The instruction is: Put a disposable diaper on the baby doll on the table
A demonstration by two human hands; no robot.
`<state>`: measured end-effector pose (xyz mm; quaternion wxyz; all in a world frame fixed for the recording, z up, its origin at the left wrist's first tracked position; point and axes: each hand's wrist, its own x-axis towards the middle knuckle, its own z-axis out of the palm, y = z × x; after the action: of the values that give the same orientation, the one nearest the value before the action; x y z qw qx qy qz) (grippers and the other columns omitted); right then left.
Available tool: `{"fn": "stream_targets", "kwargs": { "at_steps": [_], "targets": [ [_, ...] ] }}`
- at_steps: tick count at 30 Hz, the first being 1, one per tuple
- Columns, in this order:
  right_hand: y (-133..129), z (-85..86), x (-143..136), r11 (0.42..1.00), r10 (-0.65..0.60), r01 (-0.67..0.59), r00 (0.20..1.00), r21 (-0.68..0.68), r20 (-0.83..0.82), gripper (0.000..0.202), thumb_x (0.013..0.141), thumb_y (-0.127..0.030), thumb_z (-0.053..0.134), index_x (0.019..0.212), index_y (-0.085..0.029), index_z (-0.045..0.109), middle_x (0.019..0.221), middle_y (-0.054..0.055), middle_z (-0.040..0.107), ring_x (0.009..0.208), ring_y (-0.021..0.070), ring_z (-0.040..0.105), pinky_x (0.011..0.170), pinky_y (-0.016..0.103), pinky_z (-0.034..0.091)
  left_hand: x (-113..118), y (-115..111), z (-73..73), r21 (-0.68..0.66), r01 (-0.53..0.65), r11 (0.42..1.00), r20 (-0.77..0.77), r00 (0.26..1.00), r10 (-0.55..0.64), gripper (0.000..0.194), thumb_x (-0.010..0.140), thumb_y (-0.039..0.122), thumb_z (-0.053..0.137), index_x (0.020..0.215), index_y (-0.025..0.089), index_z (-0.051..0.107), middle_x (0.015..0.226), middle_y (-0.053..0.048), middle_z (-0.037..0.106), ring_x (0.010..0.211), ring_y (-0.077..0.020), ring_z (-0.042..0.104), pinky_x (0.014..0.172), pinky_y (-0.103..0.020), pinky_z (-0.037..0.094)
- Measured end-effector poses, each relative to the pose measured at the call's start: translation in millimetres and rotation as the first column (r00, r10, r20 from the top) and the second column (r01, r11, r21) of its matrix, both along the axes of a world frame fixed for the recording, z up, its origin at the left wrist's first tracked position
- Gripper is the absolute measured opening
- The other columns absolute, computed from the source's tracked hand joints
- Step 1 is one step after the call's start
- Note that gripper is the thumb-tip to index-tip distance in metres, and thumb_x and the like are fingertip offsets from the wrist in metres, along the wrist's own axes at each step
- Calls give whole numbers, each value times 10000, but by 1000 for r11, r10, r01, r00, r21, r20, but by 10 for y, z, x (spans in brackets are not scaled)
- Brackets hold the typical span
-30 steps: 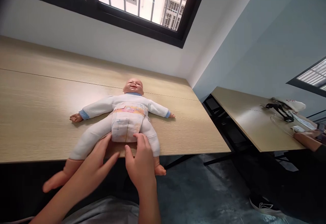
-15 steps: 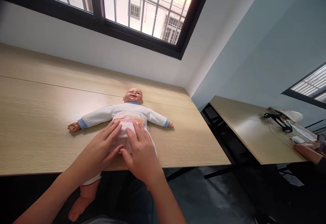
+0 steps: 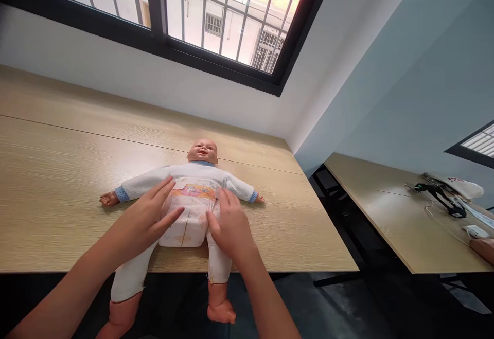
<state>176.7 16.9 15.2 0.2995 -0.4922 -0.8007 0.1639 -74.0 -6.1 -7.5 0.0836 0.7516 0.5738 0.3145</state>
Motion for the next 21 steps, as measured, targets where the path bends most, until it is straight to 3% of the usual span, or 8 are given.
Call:
{"fn": "stream_targets", "kwargs": {
  "at_steps": [3,5,7,9,17,21],
  "targets": [
    [228,-126,-120,979,-198,201,977,-22,84,266,1018,-318,555,1128,-144,725,1065,164,755,976,309,717,861,439,571,82,301,36,14,-4,1000,21,1000,4,685,1043,505,477,1559,56,449,1636,-254,434,1546,-382,390,1247,-546,376],
    [331,-178,-185,976,-215,218,972,-26,100,232,1020,-346,565,958,-172,706,923,119,743,816,260,690,733,363,525,129,423,16,20,123,992,-41,992,-122,609,1041,438,501,1545,95,491,1614,-226,474,1530,-378,410,1237,-549,386],
    [394,-189,-225,978,-207,208,973,-1,99,214,1010,-325,582,882,-186,681,885,97,735,779,235,668,691,327,474,167,481,6,11,283,959,-130,951,-279,510,1035,373,532,1521,218,554,1590,-145,526,1508,-363,437,1227,-559,390],
    [431,-177,-242,978,-210,210,972,14,103,206,1003,-271,574,841,-188,671,857,90,730,761,222,655,674,313,437,195,504,11,6,366,931,-185,915,-359,440,1027,345,563,1463,323,615,1548,-81,574,1474,-351,473,1220,-567,388],
    [535,-231,-188,975,-209,205,977,-89,-42,227,966,-194,560,767,-182,666,737,39,706,669,173,610,646,277,407,319,485,51,14,341,940,-271,906,-325,414,1013,254,525,1390,357,663,1509,-89,578,1421,-352,483,1173,-595,387],
    [473,-288,-245,982,-188,187,982,-27,-25,246,962,-148,498,883,-168,730,873,87,726,802,214,649,772,325,508,397,434,-17,10,297,955,-237,928,-286,424,1031,236,487,1404,338,662,1599,-102,517,1526,-395,376,1198,-695,310]
  ]
}}
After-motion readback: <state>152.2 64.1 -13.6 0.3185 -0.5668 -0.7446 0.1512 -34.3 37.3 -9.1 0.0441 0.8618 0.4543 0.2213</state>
